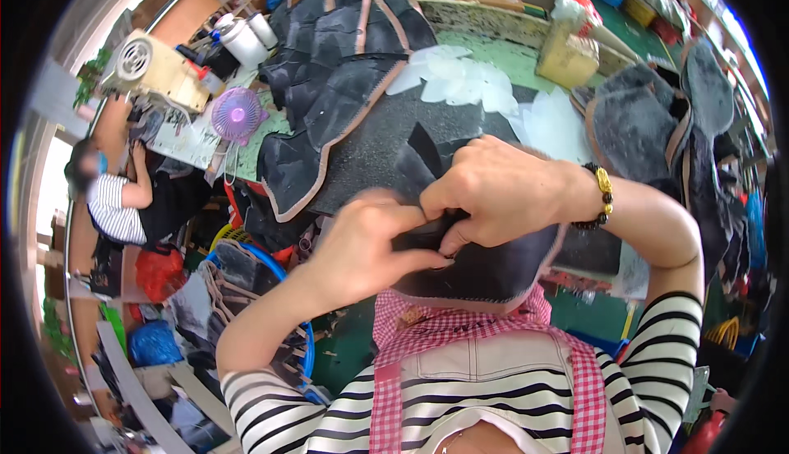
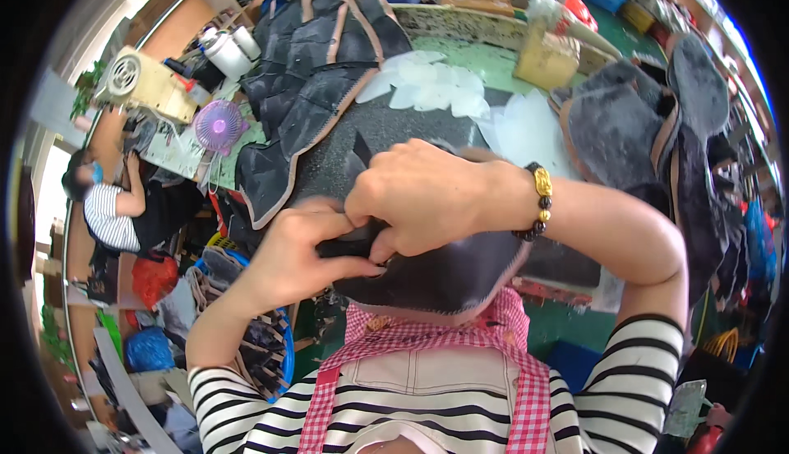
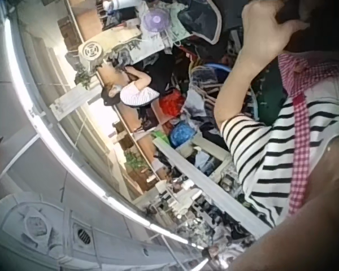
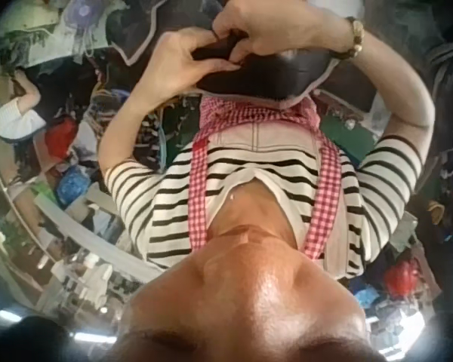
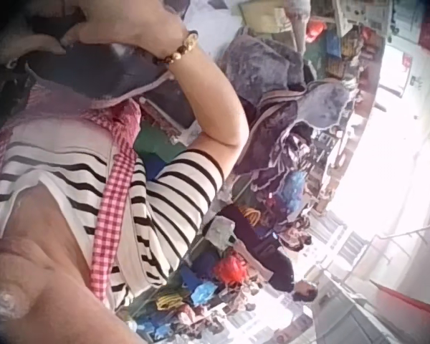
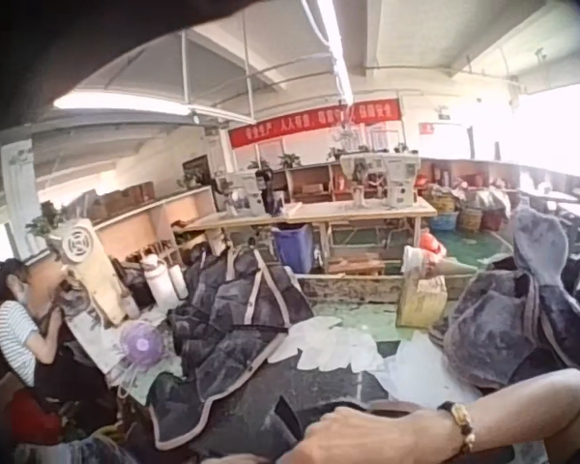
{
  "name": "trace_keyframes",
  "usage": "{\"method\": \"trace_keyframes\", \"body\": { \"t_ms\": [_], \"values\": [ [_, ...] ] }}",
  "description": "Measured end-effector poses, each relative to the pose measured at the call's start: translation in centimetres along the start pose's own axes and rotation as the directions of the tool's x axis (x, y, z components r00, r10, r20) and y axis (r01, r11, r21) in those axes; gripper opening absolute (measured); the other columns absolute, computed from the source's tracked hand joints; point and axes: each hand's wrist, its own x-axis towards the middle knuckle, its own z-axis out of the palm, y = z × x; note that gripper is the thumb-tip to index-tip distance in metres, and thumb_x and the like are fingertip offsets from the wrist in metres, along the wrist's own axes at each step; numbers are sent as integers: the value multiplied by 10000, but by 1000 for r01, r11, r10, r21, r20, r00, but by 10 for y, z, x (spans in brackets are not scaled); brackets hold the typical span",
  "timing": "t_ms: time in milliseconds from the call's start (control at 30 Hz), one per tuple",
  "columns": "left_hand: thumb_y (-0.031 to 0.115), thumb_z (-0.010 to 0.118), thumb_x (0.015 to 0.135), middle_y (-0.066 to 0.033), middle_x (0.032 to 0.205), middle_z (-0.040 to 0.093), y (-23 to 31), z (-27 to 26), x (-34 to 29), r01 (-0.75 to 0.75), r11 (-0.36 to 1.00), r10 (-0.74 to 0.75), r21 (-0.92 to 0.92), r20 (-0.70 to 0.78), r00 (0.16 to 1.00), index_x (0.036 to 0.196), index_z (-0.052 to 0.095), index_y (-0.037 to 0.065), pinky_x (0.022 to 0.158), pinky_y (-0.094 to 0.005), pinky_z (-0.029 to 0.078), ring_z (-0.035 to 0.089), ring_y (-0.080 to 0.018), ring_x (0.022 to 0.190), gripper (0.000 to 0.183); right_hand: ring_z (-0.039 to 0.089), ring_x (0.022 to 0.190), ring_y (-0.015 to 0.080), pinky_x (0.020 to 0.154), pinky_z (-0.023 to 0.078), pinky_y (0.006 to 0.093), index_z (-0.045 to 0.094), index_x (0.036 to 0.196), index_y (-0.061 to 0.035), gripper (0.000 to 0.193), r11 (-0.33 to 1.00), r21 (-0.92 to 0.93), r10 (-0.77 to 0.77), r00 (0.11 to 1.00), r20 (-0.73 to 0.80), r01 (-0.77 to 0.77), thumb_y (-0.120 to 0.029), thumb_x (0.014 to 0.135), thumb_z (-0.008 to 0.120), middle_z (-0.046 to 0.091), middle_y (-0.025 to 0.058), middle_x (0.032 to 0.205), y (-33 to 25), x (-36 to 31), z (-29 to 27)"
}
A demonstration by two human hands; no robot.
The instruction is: The person inserts white foam insoles into black shoe uppers and then places gray fabric pieces inside the uppers. The person handles the items one at a time, turning them over and smoothing the inserts. The finished assemblies are placed into a yellow basket.
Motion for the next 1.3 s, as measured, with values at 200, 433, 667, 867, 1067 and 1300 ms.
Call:
{"method": "trace_keyframes", "body": {
  "t_ms": [200, 433, 667, 867, 1067, 1300],
  "values": [
    [38, 843, 621, -78, 681, 616, -3, 9, -6, 213, 879, -229, -426, 13, 973, 803, 700, -23, 571, -273, 423, 573, -149, 631, 240, 666, 800, 346, 694, 497, 407, 516, 1215, -74, 601, 947, 271, 199, 978, -69, -174, -190, 697, 799, 673, 183, 811, 9, -24, -3],
    [46, 829, 636, -90, 753, 678, 2, 11, 1, 102, 881, -109, -462, 11, 994, 855, 714, -27, 628, -285, 454, 595, -160, 660, 258, 654, 765, 350, 659, 484, 423, 595, 1160, -73, 521, 974, 172, 145, 989, 28, -148, -179, 686, 784, 666, 177, 769, 9, -22, -3],
    [62, 784, 722, -86, 698, 653, 16, 6, 17, 210, 955, -228, -209, -68, 971, 838, 702, -18, 587, -271, 451, 597, -137, 619, 163, 656, 769, 330, 697, 493, 409, 522, 1220, -90, 654, 997, -72, -37, 984, -173, 24, -213, 641, 799, 685, 133, 797, 23, -22, -21],
    [35, 761, 744, -90, 726, 657, -6, 2, 2, 140, 900, -201, -414, -108, 974, 868, 696, -32, 613, -261, 457, 606, -128, 656, 155, 666, 781, 185, 741, 492, 297, 454, 1288, -78, 688, 921, 380, 40, 951, -307, 84, -140, 709, 820, 677, 83, 790, 38, -46, -9],
    [46, 703, 793, -87, 768, 679, 0, 9, -7, -23, 919, -40, -393, -152, 987, 957, 688, -20, 628, -265, 491, 631, -115, 669, 178, 649, 763, 143, 691, 487, 268, 638, 952, -24, 260, 893, 421, -5, 938, -348, 161, -95, 749, 785, 669, 35, 833, 27, -42, -7],
    [121, 774, 763, -99, 810, 694, 24, 11, -13, -52, 904, -29, -424, -181, 983, 957, 691, -8, 646, -266, 496, 643, -123, 681, 248, 643, 727, 143, 702, 491, 254, 652, 903, -20, 184, 925, 332, -18, 893, -449, 185, -44, 761, 765, 665, 35, 817, 27, -43, 5]
  ]
}}
